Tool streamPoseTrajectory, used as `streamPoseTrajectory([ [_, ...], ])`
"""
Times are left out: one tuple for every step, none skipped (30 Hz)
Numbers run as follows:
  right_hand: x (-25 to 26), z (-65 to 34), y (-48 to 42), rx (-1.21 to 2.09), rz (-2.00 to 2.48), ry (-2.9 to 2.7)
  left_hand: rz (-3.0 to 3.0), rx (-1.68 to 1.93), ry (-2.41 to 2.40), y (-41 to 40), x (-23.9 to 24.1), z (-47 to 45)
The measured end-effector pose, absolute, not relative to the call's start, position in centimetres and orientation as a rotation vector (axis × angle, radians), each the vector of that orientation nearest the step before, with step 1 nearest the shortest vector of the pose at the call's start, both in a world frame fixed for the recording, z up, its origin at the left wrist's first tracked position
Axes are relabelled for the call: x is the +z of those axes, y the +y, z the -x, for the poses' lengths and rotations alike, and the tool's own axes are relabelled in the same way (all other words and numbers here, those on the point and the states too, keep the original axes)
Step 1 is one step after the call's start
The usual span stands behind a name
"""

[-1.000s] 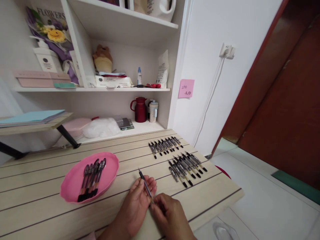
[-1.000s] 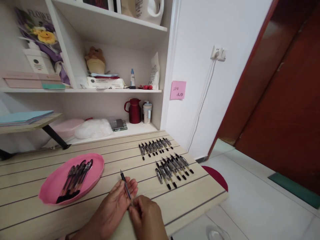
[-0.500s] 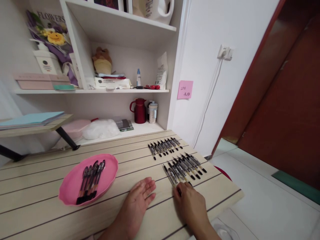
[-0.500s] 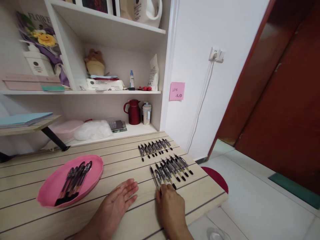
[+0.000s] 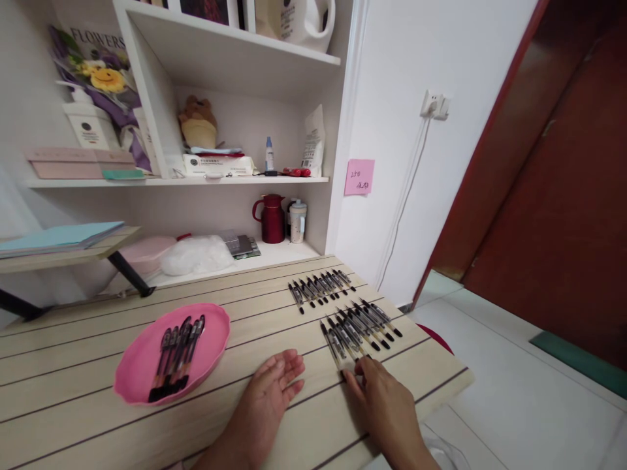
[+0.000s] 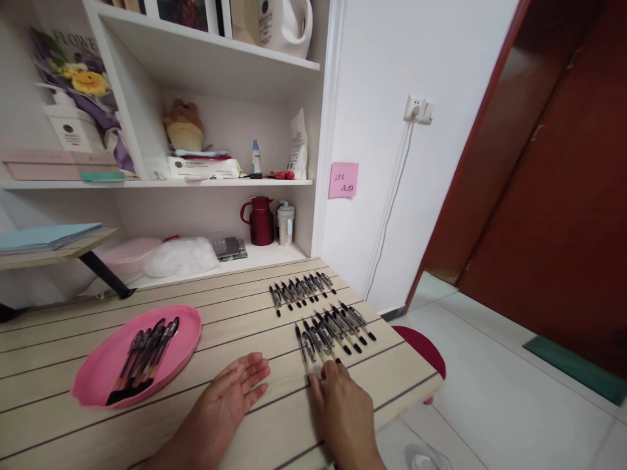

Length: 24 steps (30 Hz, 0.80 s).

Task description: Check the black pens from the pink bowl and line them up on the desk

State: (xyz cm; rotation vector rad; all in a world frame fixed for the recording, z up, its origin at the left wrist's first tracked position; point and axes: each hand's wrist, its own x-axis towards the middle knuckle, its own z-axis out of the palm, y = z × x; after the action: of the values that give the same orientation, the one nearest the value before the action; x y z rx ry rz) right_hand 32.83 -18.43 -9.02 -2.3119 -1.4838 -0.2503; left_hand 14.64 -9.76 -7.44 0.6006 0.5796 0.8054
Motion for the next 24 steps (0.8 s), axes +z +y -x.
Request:
streamPoseTrajectory([
  [-9.0, -33.2, -18.8, -0.241, 2.314, -1.472, -0.603, 0.802, 0.583, -9.8, -7.4, -14.7],
  [-9.1, -33.6, -19.1, -0.233, 2.321, -1.457, -0.606, 0.800, 0.584, -9.8, -7.4, -14.7],
  [-9.1, -34.0, -19.3, -0.226, 2.331, -1.440, -0.609, 0.798, 0.584, -9.8, -7.4, -14.7],
  [-9.2, -34.3, -19.5, -0.222, 2.345, -1.424, -0.613, 0.796, 0.583, -9.8, -7.5, -14.6],
  [-9.3, -34.7, -19.5, -0.221, 2.358, -1.412, -0.617, 0.794, 0.579, -9.8, -7.5, -14.6],
  [-9.4, -34.9, -19.5, -0.220, 2.369, -1.406, -0.623, 0.789, 0.573, -9.9, -7.5, -14.6],
  [-9.5, -35.1, -19.4, -0.219, 2.378, -1.406, -0.629, 0.781, 0.561, -9.9, -7.6, -14.6],
  [-9.5, -35.2, -19.2, -0.220, 2.383, -1.410, -0.634, 0.768, 0.543, -9.8, -7.6, -14.6],
  [-9.5, -35.3, -19.0, -0.223, 2.386, -1.416, -0.634, 0.752, 0.522, -9.8, -7.7, -14.6],
  [-9.5, -35.2, -18.7, -0.224, 2.387, -1.424, -0.628, 0.733, 0.501, -9.6, -7.8, -14.7],
  [-9.5, -35.2, -18.4, -0.224, 2.388, -1.431, -0.616, 0.711, 0.487, -9.4, -7.8, -14.9],
  [-9.4, -35.0, -18.2, -0.222, 2.390, -1.436, -0.602, 0.687, 0.481, -9.2, -7.9, -15.1],
  [-9.3, -34.9, -17.9, -0.217, 2.393, -1.441, -0.587, 0.662, 0.485, -8.9, -7.9, -15.4],
  [-9.3, -34.8, -17.8, -0.211, 2.398, -1.444, -0.574, 0.634, 0.494, -8.7, -7.8, -15.8],
  [-9.2, -34.7, -17.6, -0.204, 2.406, -1.446, -0.565, 0.605, 0.503, -8.5, -7.7, -16.2],
  [-9.1, -34.6, -17.5, -0.200, 2.415, -1.445, -0.560, 0.577, 0.508, -8.3, -7.6, -16.7],
  [-9.1, -34.5, -17.4, -0.196, 2.425, -1.443, -0.555, 0.552, 0.510, -8.2, -7.3, -17.3],
  [-9.1, -34.5, -17.3, -0.191, 2.433, -1.440, -0.550, 0.536, 0.510, -8.2, -7.1, -17.9],
  [-9.1, -34.5, -17.2, -0.187, 2.440, -1.434, -0.546, 0.528, 0.510, -8.3, -6.9, -18.5],
  [-9.1, -34.5, -17.1, -0.184, 2.443, -1.430, -0.543, 0.526, 0.514, -8.4, -6.7, -19.0],
  [-9.2, -34.5, -17.1, -0.181, 2.441, -1.428, -0.540, 0.529, 0.520, -8.5, -6.5, -19.6],
  [-9.2, -34.6, -17.0, -0.180, 2.439, -1.428, -0.538, 0.534, 0.526, -8.6, -6.4, -20.0],
  [-9.2, -34.6, -17.0, -0.180, 2.438, -1.427, -0.538, 0.540, 0.533, -8.7, -6.3, -20.4],
  [-9.2, -34.6, -16.9, -0.181, 2.435, -1.427, -0.538, 0.547, 0.538, -8.8, -6.2, -20.7],
])
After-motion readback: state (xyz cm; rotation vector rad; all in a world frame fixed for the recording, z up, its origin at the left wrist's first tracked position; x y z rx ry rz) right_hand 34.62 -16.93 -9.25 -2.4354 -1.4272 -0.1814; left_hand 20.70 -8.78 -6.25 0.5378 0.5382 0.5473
